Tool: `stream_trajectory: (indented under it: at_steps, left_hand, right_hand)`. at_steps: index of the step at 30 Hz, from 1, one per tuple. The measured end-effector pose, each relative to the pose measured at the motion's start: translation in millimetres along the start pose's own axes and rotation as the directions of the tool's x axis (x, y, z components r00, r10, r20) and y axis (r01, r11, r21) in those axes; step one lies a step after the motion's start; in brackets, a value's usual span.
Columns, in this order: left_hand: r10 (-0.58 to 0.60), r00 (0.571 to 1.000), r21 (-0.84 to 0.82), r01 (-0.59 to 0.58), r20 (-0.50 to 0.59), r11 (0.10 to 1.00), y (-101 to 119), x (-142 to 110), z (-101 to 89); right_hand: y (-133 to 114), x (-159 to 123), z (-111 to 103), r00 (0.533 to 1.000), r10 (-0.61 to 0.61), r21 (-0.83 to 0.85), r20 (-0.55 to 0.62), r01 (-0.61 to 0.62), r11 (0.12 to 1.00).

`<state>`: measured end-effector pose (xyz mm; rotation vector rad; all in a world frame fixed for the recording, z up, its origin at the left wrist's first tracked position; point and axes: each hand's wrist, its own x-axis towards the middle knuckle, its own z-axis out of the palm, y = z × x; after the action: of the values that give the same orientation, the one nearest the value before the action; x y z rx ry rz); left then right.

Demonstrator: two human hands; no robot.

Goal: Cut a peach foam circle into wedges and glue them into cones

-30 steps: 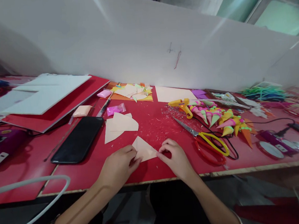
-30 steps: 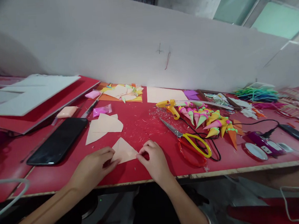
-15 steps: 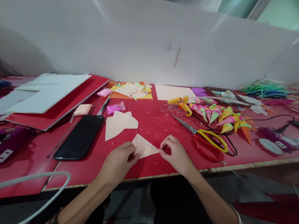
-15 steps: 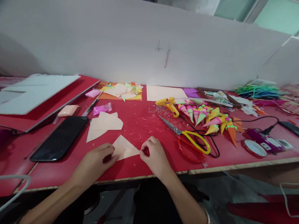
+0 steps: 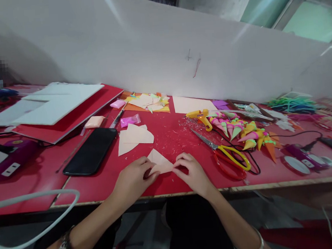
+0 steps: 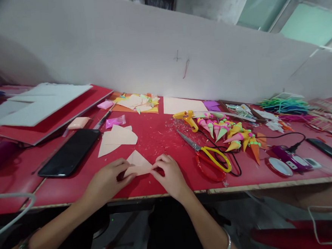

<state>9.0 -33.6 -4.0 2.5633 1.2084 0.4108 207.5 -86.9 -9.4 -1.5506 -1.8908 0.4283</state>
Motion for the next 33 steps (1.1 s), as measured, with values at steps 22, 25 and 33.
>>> stream_trajectory:
  at_steps: [22,25,33]
  left_hand:
    - [-0.061,0.997,0.105,0.055,0.054,0.993,-2.4,-0.6,-6.0]
    - [-0.039,0.998,0.016,0.038,0.044,0.999,-6.7,-0.2,-4.3]
    - [0.186,0.979,-0.298,-0.155,0.08,0.942,-12.6,0.4,-4.8]
  right_hand:
    - [-0.3,4.6,7.7,0.996,0.076,-0.126,-0.051,-0.082,0.989]
    - [-1.4,4.4,6.9,0.996,0.075,-0.129,-0.054,-0.081,0.988]
    - [0.4,0.6,0.8,0.999,0.023,0.004,0.025,-0.023,1.0]
